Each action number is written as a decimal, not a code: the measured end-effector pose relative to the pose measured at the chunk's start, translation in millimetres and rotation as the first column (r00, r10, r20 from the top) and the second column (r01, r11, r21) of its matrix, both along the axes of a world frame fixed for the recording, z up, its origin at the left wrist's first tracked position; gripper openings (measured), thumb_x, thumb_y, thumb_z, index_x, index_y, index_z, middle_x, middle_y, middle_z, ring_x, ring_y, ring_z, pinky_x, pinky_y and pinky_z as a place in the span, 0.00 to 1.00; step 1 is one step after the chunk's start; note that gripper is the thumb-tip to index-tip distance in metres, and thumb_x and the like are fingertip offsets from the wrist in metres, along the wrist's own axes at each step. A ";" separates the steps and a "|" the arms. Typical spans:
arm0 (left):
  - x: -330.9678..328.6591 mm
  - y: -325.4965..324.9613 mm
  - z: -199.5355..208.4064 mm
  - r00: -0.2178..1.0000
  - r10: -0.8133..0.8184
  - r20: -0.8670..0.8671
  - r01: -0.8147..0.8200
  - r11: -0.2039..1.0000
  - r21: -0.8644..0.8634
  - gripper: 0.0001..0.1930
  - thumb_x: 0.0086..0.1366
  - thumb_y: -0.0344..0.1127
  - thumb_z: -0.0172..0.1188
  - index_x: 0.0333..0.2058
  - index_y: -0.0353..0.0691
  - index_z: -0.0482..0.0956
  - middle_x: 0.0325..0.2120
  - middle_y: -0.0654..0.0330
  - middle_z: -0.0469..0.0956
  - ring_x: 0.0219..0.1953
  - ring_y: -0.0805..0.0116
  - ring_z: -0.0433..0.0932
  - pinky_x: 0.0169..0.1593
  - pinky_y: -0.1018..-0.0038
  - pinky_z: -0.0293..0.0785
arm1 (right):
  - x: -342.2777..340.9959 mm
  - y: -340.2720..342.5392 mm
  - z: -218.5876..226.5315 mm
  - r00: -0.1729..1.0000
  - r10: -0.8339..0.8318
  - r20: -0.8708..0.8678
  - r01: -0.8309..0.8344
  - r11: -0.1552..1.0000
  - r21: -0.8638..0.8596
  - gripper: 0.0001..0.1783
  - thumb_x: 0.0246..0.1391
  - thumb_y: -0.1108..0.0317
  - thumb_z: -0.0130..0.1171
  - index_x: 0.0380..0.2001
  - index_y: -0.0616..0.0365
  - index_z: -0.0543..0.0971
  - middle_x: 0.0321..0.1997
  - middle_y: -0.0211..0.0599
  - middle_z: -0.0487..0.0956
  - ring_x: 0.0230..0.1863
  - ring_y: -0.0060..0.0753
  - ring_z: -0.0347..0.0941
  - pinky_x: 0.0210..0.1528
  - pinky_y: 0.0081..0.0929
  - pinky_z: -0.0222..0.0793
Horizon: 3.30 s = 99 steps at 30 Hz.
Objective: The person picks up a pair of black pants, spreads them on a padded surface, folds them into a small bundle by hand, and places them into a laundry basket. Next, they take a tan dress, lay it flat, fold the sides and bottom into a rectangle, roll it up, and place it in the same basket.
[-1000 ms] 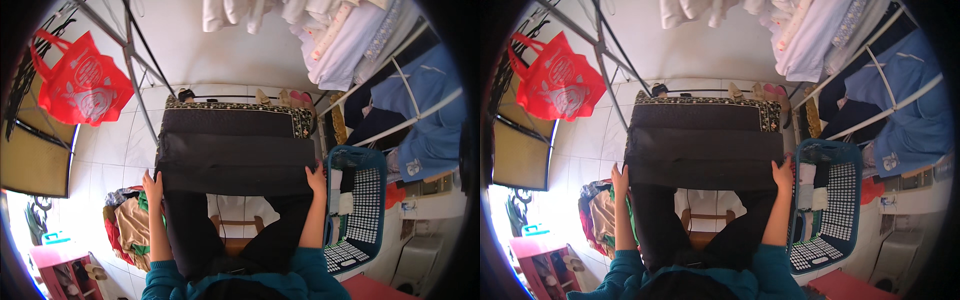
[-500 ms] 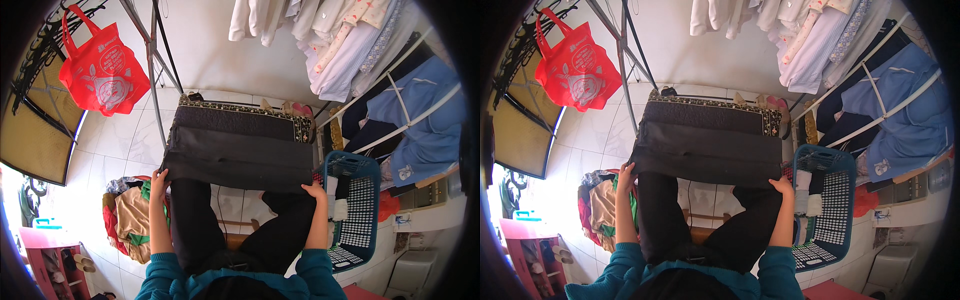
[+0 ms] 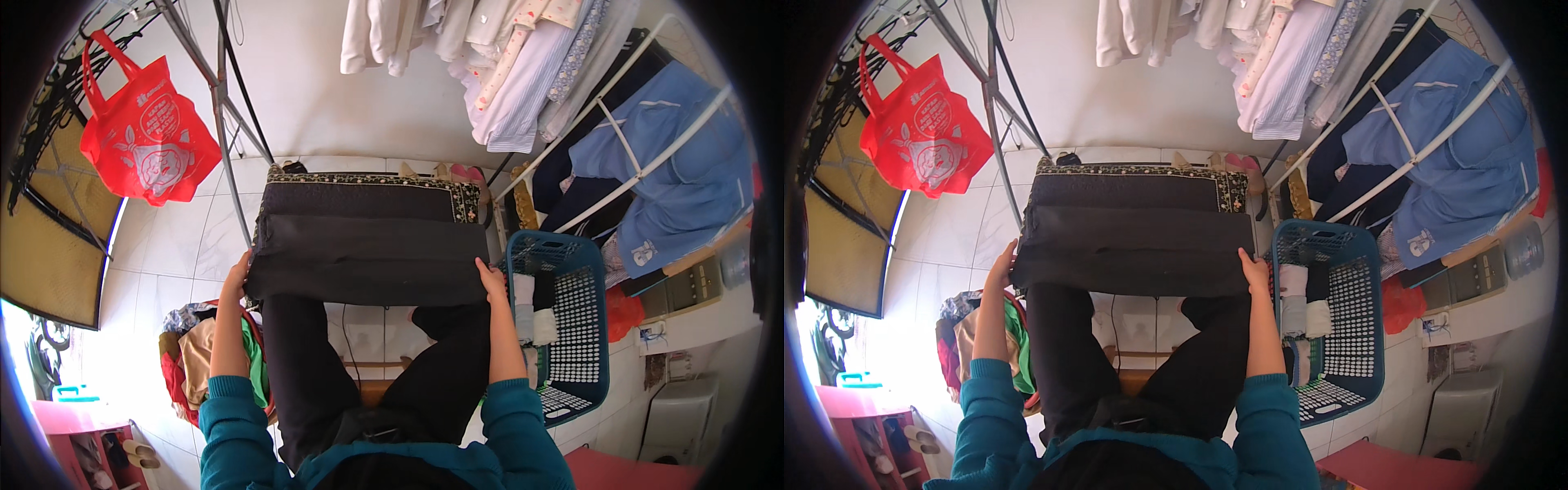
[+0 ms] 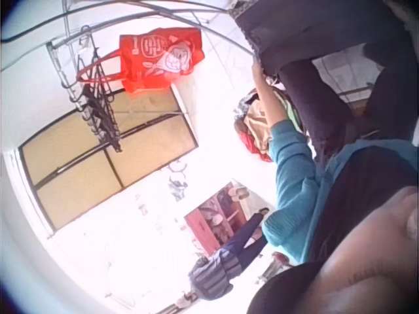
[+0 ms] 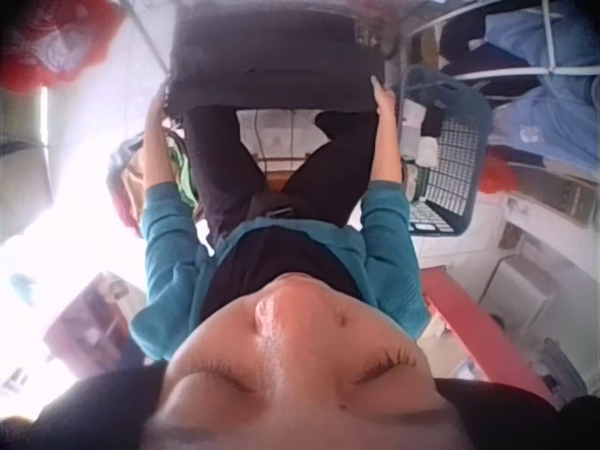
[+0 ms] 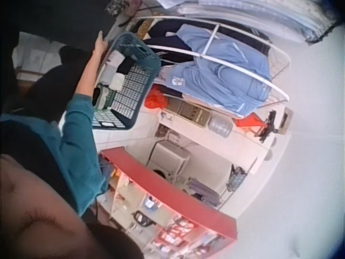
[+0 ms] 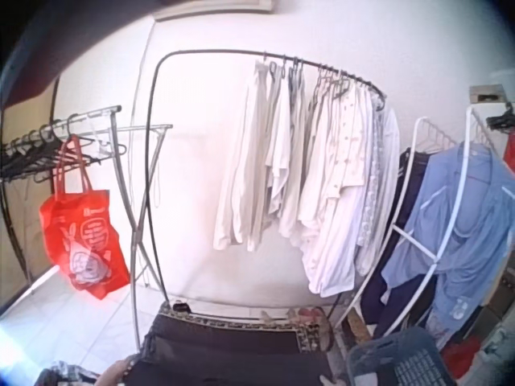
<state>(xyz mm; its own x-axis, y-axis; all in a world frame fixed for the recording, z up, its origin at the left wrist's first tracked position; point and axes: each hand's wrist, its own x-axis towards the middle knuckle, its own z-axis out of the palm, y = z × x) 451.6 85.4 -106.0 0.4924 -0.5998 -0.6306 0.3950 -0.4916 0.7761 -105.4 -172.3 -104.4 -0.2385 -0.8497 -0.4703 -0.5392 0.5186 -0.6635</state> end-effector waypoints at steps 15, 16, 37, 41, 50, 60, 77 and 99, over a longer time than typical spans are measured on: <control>-13.9 -49.7 -23.7 0.755 -0.161 0.636 0.088 0.986 0.145 0.18 0.55 0.43 0.63 0.34 0.31 0.81 0.24 0.56 0.79 0.28 0.70 0.78 0.33 0.73 0.72 | -26.3 -23.9 -36.7 0.939 0.060 -0.339 -0.227 0.848 -0.480 0.26 0.55 0.56 0.57 0.52 0.63 0.71 0.42 0.49 0.77 0.44 0.44 0.73 0.45 0.32 0.66; -7.0 -35.5 -27.1 0.743 -0.083 0.664 0.059 0.997 0.059 0.17 0.56 0.41 0.63 0.35 0.31 0.80 0.24 0.58 0.79 0.27 0.71 0.77 0.33 0.74 0.72 | -11.8 -22.1 -28.5 0.959 0.130 -0.251 -0.229 0.877 -0.422 0.28 0.54 0.55 0.58 0.53 0.65 0.71 0.45 0.51 0.76 0.47 0.45 0.73 0.48 0.31 0.66; 27.4 -44.9 -1.0 0.874 0.021 0.485 0.018 0.997 -0.075 0.25 0.61 0.40 0.61 0.54 0.36 0.68 0.38 0.56 0.77 0.38 0.71 0.77 0.39 0.78 0.74 | 1.3 -82.0 -2.7 0.905 0.204 0.373 -0.065 0.933 -0.353 0.24 0.55 0.56 0.60 0.48 0.64 0.73 0.45 0.39 0.76 0.47 0.27 0.71 0.50 0.23 0.64; 15.0 -14.9 -9.6 0.961 0.112 0.251 -0.096 0.992 -0.076 0.27 0.59 0.41 0.63 0.54 0.37 0.65 0.37 0.56 0.76 0.38 0.69 0.76 0.37 0.74 0.74 | -7.9 -54.1 -13.4 0.949 0.173 0.265 -0.110 0.965 -0.237 0.26 0.50 0.54 0.64 0.45 0.62 0.73 0.42 0.39 0.77 0.46 0.28 0.71 0.48 0.25 0.65; -6.8 8.8 3.4 0.970 0.110 0.217 -0.097 0.993 -0.070 0.21 0.58 0.33 0.61 0.50 0.43 0.65 0.35 0.61 0.77 0.34 0.71 0.76 0.33 0.72 0.73 | -39.8 -15.2 -3.2 0.954 0.033 0.297 -0.032 0.999 -0.008 0.13 0.54 0.57 0.61 0.28 0.55 0.75 0.27 0.29 0.73 0.24 0.22 0.70 0.23 0.19 0.67; 27.8 13.8 -44.6 0.849 0.474 -0.231 -0.528 0.756 -0.388 0.20 0.58 0.28 0.60 0.50 0.48 0.71 0.37 0.63 0.75 0.38 0.73 0.72 0.42 0.76 0.71 | -23.1 -13.7 -15.4 0.738 -0.134 0.661 0.166 0.986 0.013 0.14 0.58 0.65 0.55 0.45 0.60 0.71 0.36 0.34 0.73 0.30 0.28 0.74 0.28 0.23 0.76; 15.2 -61.1 -24.7 0.479 -0.157 0.864 -0.056 0.976 0.208 0.20 0.53 0.43 0.63 0.41 0.36 0.75 0.31 0.54 0.78 0.33 0.53 0.76 0.38 0.58 0.70 | 15.5 -34.9 -4.6 0.939 0.008 0.345 0.080 0.968 -0.240 0.15 0.55 0.63 0.53 0.38 0.66 0.72 0.36 0.44 0.73 0.37 0.44 0.75 0.42 0.33 0.73; -64.4 -73.3 -29.8 0.088 -0.393 0.916 0.086 0.919 0.386 0.35 0.66 0.52 0.46 0.66 0.43 0.47 0.67 0.56 0.46 0.69 0.57 0.43 0.67 0.51 0.37 | 266.6 108.6 -4.2 0.381 0.694 -0.611 -0.866 0.035 -0.499 0.36 0.55 0.49 0.51 0.64 0.47 0.56 0.69 0.32 0.55 0.70 0.37 0.48 0.69 0.50 0.38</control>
<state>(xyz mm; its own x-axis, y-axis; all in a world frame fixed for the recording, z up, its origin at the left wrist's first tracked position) 387.3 12.1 -135.9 0.6172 -0.7729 0.1475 -0.7780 -0.5715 0.2608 161.2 -63.7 -108.6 0.7975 -0.5338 0.2811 -0.4388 -0.8330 -0.3369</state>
